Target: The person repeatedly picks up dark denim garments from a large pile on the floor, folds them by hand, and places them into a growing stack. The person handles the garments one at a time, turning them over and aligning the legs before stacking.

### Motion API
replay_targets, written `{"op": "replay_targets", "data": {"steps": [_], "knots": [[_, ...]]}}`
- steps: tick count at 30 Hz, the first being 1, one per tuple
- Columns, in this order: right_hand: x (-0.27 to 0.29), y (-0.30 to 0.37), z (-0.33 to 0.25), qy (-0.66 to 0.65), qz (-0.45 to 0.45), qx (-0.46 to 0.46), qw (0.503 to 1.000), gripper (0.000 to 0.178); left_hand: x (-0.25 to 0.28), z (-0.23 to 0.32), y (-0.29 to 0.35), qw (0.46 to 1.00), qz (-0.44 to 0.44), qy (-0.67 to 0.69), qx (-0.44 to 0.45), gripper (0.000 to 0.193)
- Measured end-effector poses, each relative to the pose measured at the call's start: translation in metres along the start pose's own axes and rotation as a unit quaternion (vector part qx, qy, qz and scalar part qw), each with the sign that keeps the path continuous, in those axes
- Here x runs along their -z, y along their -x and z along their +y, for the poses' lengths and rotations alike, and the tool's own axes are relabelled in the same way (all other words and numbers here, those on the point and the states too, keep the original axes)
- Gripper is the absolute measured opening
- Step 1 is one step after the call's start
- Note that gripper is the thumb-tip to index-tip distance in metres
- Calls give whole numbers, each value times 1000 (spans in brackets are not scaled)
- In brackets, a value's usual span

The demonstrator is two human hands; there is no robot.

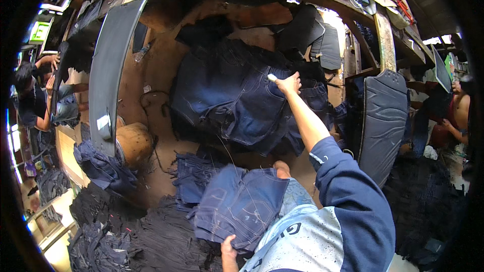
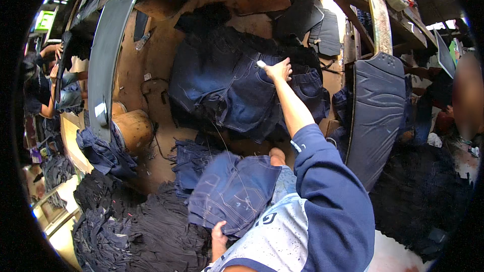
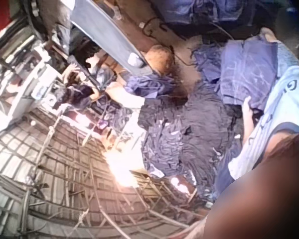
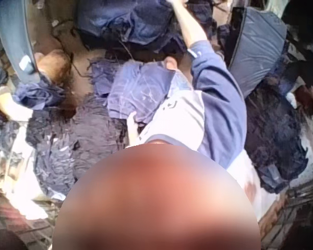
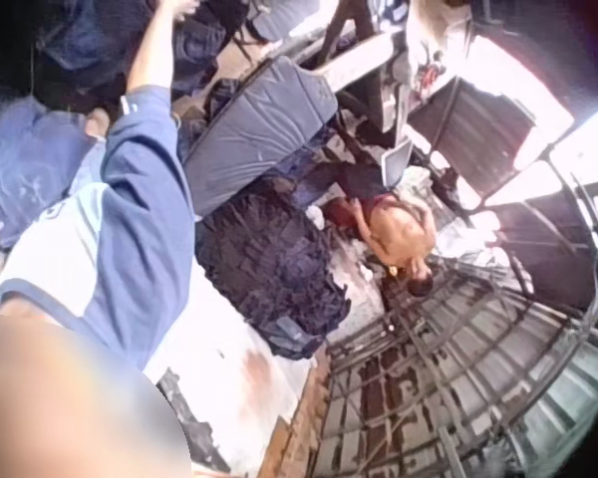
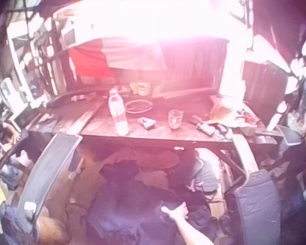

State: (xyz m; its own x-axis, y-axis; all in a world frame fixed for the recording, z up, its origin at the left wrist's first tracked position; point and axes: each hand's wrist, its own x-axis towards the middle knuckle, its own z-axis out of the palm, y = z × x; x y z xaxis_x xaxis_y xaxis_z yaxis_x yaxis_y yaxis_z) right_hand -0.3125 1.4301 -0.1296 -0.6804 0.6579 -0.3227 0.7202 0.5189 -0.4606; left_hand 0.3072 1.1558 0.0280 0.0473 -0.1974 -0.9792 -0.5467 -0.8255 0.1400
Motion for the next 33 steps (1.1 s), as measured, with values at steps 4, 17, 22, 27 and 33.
{"op": "replay_targets", "data": {"steps": [4, 17, 22, 27, 33], "knots": [[-6, 59, -12, -51, -29, 217, 974, 45, 3, -11, -2, 996, 63, 32, 46, 34], [-40, -29, -43, 68, 22, 104, 992, 51, -21, 7, 16, 995, 81, 52, 26, 43], [-25, -2, -52, 44, 8, 262, 964, 36, -45, 22, 0, 998, -1, 6, -59, 61], [11, 219, -27, -133, -204, 633, 735, 17, -50, 67, -17, 982, -42, -104, -153, 73], [47, 523, 73, -94, -526, 702, 470, 15, 28, 195, -15, 940, -123, -114, -298, 59]]}}
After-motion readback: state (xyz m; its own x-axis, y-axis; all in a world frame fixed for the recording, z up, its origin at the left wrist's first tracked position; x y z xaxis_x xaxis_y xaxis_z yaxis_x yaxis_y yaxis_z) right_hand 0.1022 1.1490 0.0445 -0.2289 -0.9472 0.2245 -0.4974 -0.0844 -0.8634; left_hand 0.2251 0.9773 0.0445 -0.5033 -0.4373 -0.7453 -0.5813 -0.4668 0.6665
